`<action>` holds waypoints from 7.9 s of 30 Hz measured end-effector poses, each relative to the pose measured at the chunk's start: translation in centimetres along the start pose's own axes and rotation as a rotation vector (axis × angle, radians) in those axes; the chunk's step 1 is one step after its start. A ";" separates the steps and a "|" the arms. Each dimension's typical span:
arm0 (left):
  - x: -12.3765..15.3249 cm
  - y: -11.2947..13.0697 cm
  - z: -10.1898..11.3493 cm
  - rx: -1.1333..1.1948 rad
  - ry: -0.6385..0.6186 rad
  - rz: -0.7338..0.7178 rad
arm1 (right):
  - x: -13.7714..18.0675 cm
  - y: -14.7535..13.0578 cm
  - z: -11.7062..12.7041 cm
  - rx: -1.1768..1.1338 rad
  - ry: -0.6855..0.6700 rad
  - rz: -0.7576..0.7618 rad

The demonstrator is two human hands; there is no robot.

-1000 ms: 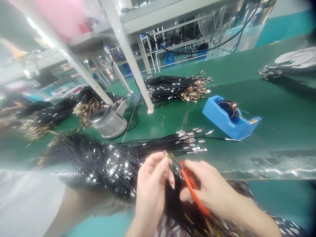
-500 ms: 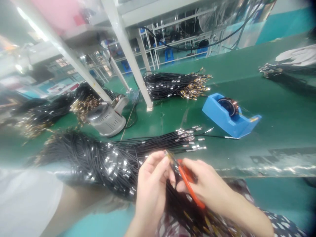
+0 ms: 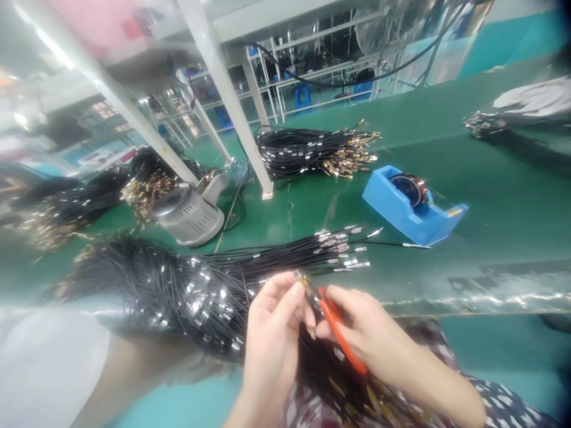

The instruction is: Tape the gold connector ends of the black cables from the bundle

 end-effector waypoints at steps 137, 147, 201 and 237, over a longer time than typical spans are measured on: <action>4.6 0.3 -7.3 -1.129 -0.468 -1.002 | 3.7 1.9 4.5 -0.550 0.136 0.005; 5.1 -2.8 -8.0 -1.368 -0.676 -1.077 | 3.4 6.8 4.5 -0.437 0.075 -0.194; -1.3 -6.4 -2.6 -0.378 -0.279 0.174 | -1.4 4.1 6.7 -0.121 0.159 0.030; -2.4 -6.3 -1.9 -0.450 -0.306 0.262 | 4.3 8.5 28.1 0.303 0.544 -0.464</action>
Point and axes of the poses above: each hand's wrist, its own x-axis away from the middle knuckle, its own z-axis out of the back of the hand, y = z × x, the point moved 9 cm from there along -x, towards the middle knuckle, and after that the axes turned 8 degrees about -y, right-handed, at the moved point
